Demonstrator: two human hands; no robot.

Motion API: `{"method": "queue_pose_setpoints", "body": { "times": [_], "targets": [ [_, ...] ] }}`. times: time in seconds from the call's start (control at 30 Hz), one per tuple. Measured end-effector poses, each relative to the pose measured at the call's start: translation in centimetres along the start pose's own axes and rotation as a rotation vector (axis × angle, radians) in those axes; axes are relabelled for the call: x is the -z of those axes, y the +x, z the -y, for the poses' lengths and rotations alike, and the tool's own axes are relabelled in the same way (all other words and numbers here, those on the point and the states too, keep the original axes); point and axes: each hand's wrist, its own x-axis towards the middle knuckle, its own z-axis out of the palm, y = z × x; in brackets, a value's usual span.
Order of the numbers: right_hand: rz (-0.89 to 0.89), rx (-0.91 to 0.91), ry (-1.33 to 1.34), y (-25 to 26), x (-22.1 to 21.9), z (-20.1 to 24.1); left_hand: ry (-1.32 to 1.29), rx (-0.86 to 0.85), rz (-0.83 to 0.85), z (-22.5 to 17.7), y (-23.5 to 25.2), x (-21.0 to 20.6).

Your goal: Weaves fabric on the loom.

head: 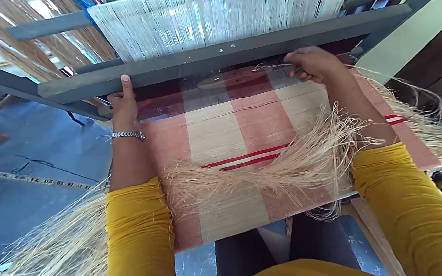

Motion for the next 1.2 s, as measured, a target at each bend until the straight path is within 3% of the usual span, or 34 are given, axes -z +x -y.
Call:
{"method": "queue_pose_setpoints", "body": {
  "times": [0.17,0.33,0.47,0.53,0.67,0.8,0.93,1.0,1.07,1.13,1.2],
  "targets": [
    [0.028,-0.093,-0.112,-4.8,-4.0,1.8,-0.032,-0.077,0.001,-0.2,-0.9,-0.2],
    [0.163,-0.018,-0.035,3.0,-4.3,-2.8,-0.050,-0.094,-0.052,0.1,-0.7,0.2],
    [0.237,-0.068,0.043,3.0,-4.5,-2.1,-0.024,-0.032,-0.013,0.0,0.0,0.3],
    [0.288,-0.092,0.199,3.0,-4.3,-2.0,-0.018,-0.020,0.010,-0.1,0.3,0.4],
    [0.662,-0.084,0.705,3.7,-3.9,-2.9,-0.056,-0.018,0.035,0.7,1.1,0.1],
    [0.646,-0.084,0.608,4.7,-2.0,-3.8,-0.101,-0.011,0.065,1.0,1.7,0.0],
    [0.330,0.016,0.164,3.2,-2.0,-1.8,-0.008,-0.007,0.059,1.3,2.0,0.2],
    [0.196,0.078,0.072,-0.1,-3.3,-0.3,0.002,-0.032,0.066,1.3,1.8,0.6],
    [0.112,0.020,0.025,-5.1,-5.2,2.1,-0.004,-0.053,0.110,1.1,1.5,0.3],
    [0.126,-0.052,0.018,-5.9,-6.7,4.0,0.015,-0.052,0.157,0.9,1.4,0.4],
    [0.202,-0.027,0.032,-2.3,-7.1,2.4,0.006,-0.035,0.150,0.5,1.0,0.5]
  ]
}}
